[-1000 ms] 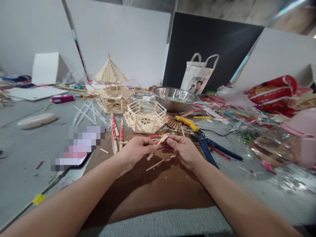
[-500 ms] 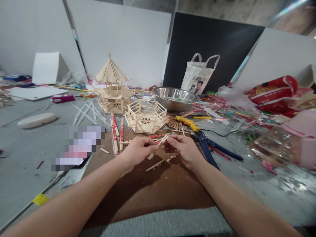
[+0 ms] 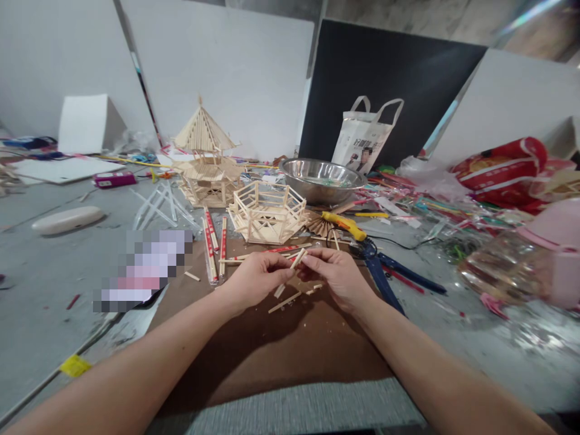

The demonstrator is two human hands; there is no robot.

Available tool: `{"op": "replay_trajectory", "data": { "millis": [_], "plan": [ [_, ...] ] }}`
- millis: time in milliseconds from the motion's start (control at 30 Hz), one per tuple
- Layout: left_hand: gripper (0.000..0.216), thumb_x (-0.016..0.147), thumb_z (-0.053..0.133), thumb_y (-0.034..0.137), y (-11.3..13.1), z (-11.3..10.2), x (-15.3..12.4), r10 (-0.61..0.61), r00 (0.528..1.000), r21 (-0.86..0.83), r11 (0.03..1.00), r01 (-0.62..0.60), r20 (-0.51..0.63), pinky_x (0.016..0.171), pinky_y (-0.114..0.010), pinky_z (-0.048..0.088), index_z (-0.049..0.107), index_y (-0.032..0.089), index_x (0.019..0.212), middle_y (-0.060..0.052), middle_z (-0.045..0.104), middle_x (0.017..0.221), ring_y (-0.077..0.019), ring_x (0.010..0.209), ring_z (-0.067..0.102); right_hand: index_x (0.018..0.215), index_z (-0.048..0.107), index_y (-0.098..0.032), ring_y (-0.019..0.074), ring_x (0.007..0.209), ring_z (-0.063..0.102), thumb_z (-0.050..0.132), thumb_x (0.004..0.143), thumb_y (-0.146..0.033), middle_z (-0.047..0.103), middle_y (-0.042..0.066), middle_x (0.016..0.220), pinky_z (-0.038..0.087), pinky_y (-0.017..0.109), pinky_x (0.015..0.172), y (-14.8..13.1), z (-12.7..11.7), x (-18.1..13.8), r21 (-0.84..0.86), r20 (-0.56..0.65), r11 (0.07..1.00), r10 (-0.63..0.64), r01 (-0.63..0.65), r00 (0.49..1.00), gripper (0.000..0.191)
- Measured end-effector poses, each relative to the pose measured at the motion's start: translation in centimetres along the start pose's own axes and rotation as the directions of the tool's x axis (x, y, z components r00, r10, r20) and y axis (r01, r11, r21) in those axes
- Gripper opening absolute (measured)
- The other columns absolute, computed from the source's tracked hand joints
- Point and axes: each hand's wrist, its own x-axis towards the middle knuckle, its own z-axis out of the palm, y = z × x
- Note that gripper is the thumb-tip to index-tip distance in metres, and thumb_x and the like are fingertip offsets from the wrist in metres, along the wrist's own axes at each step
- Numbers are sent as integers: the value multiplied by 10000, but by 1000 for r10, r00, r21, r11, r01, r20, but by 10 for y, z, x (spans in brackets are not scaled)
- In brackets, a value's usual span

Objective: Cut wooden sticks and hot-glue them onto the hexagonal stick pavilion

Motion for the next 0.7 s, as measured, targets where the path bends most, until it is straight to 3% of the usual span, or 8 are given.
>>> {"op": "replay_trajectory", "data": {
  "millis": [133, 233, 300, 367, 467, 533, 600, 700],
  "plan": [
    [247, 697, 462, 341, -4, -1, 1, -26, 999, -60, 998, 29, 44, 455, -187, 294, 598, 148, 770, 44, 453, 495, -58, 441, 364, 691, 587, -150, 81, 500, 525, 600, 610, -323, 589, -5, 598, 424, 237, 528, 2, -3, 2, 11, 23, 1000, 21, -21, 1000, 192],
    [256, 684, 488, 363, -6, -2, 2, -41, 998, -151, 987, 48, 47, 453, -183, 300, 582, 133, 749, 39, 452, 521, -51, 446, 360, 703, 565, -165, 77, 468, 499, 549, 646, -335, 573, -11, 608, 387, 218, 471, 4, -7, 4, -213, 5, 977, 1, 0, 1000, 180],
    [269, 678, 502, 374, -6, -3, 3, -54, 997, -215, 974, 64, 52, 451, -182, 304, 574, 123, 741, 33, 453, 530, -48, 449, 362, 692, 570, -175, 84, 482, 490, 514, 665, -303, 577, -8, 613, 368, 217, 481, 8, -8, 5, -530, 21, 844, -80, 79, 997, 142],
    [275, 681, 505, 375, -6, -4, 3, -62, 996, -260, 963, 76, 60, 451, -183, 305, 569, 115, 743, 29, 456, 530, -47, 449, 366, 690, 587, -191, 108, 559, 511, 482, 679, -268, 598, 4, 644, 364, 227, 538, 11, -8, 4, -808, 98, 562, -168, 176, 981, 130],
    [267, 696, 495, 364, -6, -4, 3, -65, 995, -282, 956, 83, 73, 452, -183, 301, 563, 111, 743, 27, 458, 520, -44, 445, 370, 739, 604, -217, 148, 681, 541, 447, 705, -274, 624, 28, 732, 356, 245, 596, 16, -6, 4, -956, 194, 186, -175, 226, 965, 170],
    [263, 696, 498, 364, -5, -4, 3, -64, 995, -283, 956, 81, 71, 449, -182, 299, 559, 110, 730, 32, 450, 509, -42, 439, 369, 762, 612, -231, 158, 713, 551, 440, 719, -303, 631, 30, 763, 354, 246, 602, 15, -5, 4, -970, 213, 95, -127, 226, 969, 191],
    [263, 687, 505, 369, -3, -4, 3, -70, 996, -276, 958, 83, 56, 445, -183, 301, 554, 112, 707, 37, 439, 497, -42, 434, 367, 771, 618, -254, 155, 726, 556, 417, 738, -329, 636, 13, 785, 355, 239, 597, 10, -9, 5, -971, 211, 89, -107, 221, 972, 217],
    [257, 673, 518, 371, 0, -5, 3, -93, 995, -256, 962, 97, 25, 447, -186, 313, 542, 116, 691, 42, 432, 489, -44, 433, 372, 841, 607, -264, 150, 771, 553, 337, 782, -370, 631, 2, 861, 367, 235, 618, -4, -28, 11, -979, 134, 114, -250, 167, 959, 297]
  ]
}}
